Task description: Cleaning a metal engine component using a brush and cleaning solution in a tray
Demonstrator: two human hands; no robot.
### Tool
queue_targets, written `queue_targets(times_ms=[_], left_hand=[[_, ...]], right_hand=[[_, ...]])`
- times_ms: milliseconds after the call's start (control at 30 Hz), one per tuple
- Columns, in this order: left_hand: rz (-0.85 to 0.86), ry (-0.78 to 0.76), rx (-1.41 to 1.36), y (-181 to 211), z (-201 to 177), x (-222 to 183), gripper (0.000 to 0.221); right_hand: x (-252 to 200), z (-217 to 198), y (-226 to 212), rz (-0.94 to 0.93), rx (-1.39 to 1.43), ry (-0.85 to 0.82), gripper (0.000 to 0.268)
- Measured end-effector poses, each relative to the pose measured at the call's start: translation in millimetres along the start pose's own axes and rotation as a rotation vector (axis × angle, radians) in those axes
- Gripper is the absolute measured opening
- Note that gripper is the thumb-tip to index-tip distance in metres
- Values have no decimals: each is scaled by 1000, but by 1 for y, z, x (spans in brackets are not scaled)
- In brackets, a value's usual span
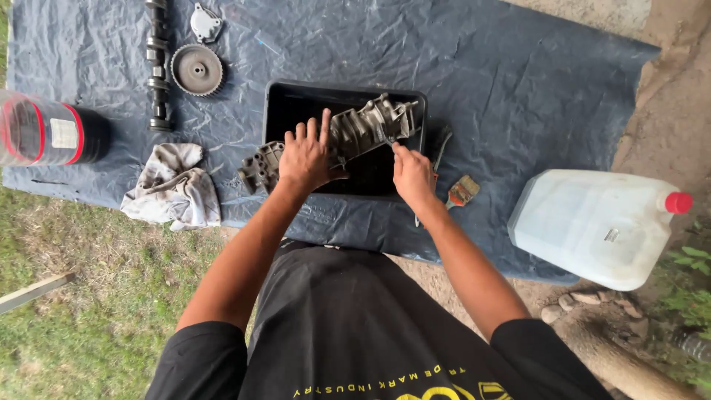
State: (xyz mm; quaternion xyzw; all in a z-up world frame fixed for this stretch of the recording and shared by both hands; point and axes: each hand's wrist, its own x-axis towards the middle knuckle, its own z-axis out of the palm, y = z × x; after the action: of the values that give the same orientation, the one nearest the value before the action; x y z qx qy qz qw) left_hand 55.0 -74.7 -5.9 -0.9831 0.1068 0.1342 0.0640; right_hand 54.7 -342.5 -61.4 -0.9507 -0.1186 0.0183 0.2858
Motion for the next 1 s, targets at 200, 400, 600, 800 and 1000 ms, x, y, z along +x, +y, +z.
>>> queue_targets(times_ms=[200,400,600,800,1000], left_hand=[[26,31,-84,2,16,3,103],[-58,-32,-112,3,5,9,127],[-49,21,-136,5,-11,-1,104],[-66,-12,-150,6,-15,-4,103],[-58,-48,-139,5,3,3,126]], right_hand=[[38,16,-3,-20,-99,-11,27],[32,-18,-7,46,-215,-136,32],[48,7,-2,-25,-257,-115,35],[38,-8,-5,78,-255,-194,36],[41,3,9,97,-279,-223,32]])
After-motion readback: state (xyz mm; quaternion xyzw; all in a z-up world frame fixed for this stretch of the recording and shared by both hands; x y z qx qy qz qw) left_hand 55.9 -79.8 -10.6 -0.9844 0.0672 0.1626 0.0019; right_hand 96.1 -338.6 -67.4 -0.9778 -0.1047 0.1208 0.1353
